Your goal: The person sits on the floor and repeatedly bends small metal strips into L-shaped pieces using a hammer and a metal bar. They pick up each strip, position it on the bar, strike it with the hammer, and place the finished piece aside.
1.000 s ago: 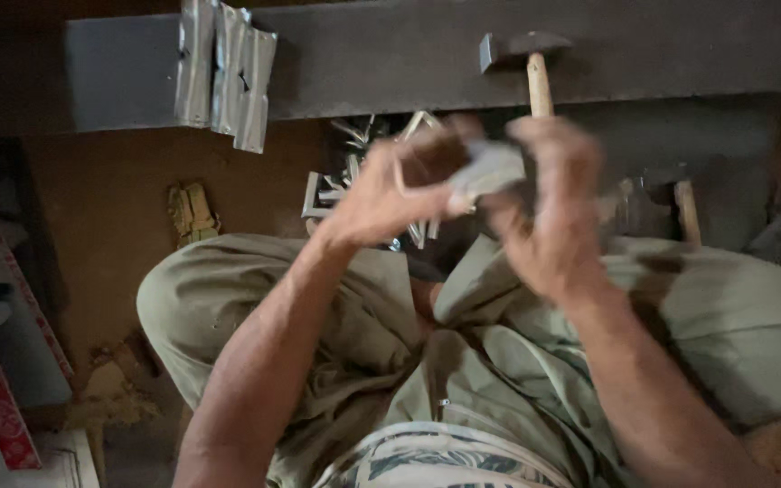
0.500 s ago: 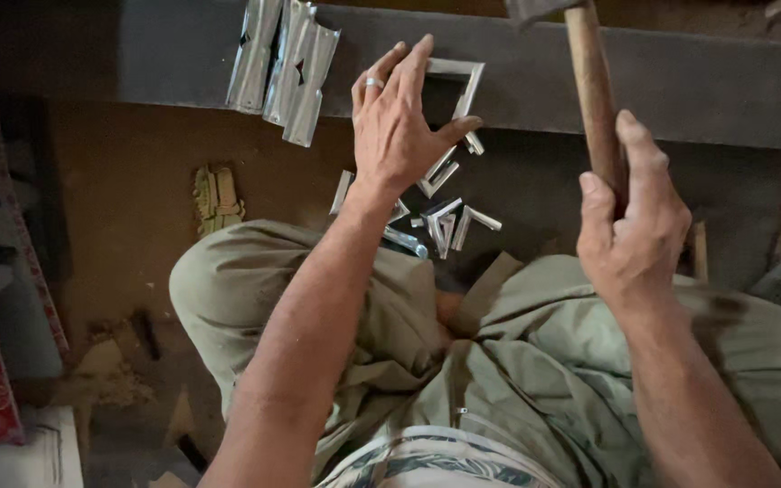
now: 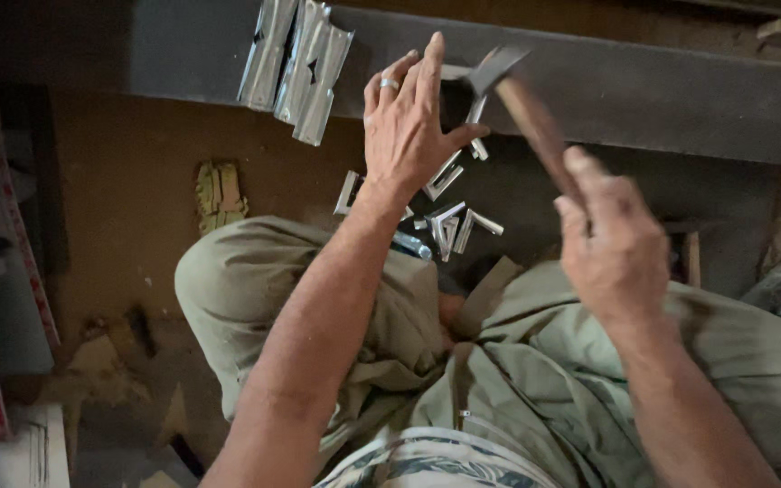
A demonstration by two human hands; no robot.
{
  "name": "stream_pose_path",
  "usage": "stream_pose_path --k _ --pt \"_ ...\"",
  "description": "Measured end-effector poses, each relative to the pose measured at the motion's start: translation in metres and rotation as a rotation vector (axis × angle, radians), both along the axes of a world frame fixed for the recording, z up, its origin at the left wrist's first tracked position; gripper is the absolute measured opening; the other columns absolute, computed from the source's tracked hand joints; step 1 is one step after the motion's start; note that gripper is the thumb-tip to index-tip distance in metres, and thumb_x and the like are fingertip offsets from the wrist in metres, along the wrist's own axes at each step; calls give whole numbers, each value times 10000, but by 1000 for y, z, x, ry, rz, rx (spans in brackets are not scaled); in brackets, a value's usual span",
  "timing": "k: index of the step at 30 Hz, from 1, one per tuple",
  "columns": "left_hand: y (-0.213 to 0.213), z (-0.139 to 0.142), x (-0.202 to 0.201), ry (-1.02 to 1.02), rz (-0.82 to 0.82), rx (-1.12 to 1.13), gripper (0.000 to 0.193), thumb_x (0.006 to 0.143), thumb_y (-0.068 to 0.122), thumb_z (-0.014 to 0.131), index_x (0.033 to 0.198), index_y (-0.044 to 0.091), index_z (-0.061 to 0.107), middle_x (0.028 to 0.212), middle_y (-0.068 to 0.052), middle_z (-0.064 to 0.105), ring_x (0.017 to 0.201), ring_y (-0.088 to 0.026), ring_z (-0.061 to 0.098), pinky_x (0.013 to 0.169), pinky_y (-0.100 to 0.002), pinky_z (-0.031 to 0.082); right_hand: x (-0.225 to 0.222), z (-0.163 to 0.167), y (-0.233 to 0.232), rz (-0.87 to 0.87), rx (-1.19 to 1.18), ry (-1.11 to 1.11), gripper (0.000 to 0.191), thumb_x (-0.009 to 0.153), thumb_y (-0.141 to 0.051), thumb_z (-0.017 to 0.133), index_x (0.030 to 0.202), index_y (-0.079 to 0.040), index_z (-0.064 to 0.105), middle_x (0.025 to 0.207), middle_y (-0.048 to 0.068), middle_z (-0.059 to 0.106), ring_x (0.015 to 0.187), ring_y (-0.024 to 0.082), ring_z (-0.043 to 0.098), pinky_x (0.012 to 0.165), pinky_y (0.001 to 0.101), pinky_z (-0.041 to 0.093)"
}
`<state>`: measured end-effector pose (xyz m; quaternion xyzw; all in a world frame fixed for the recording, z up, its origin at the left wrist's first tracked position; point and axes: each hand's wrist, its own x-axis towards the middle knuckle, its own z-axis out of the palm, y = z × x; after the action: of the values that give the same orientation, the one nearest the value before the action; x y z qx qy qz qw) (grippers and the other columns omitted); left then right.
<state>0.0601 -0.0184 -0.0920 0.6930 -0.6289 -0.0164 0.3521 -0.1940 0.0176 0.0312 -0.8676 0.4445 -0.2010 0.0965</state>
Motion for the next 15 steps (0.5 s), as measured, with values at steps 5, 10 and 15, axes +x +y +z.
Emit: stream_pose_path --k 5,10,15 --pt "4 7 -3 -27 20 12 1237 695 627 922 1582 43 289 1330 -112 647 1377 -300 488 1180 -526 304 -20 -5 -8 56 -250 -163 395 1169 -31 655 1516 -52 467 1370 219 641 1238 338 695 1059 403 601" --pt "8 32 -6 -36 16 102 1188 675 573 922 1553 38 325 1323 -121 655 1334 -327 521 1145 -530 330 -25 -28 -22 -77 321 -224 481 1075 -114 628 1524 0 498 1272 221 674 1077 353 711 871 447 563" --pt "26 54 -24 423 -133 360 1115 776 687 819 1559 50 348 1223 -226 685 1173 -402 653 1020 -536 487 -41 -20 -22 -141 118 -122 393 1045 -164 632 1395 -15 532 1064 207 630 894 333 629 733 408 542"
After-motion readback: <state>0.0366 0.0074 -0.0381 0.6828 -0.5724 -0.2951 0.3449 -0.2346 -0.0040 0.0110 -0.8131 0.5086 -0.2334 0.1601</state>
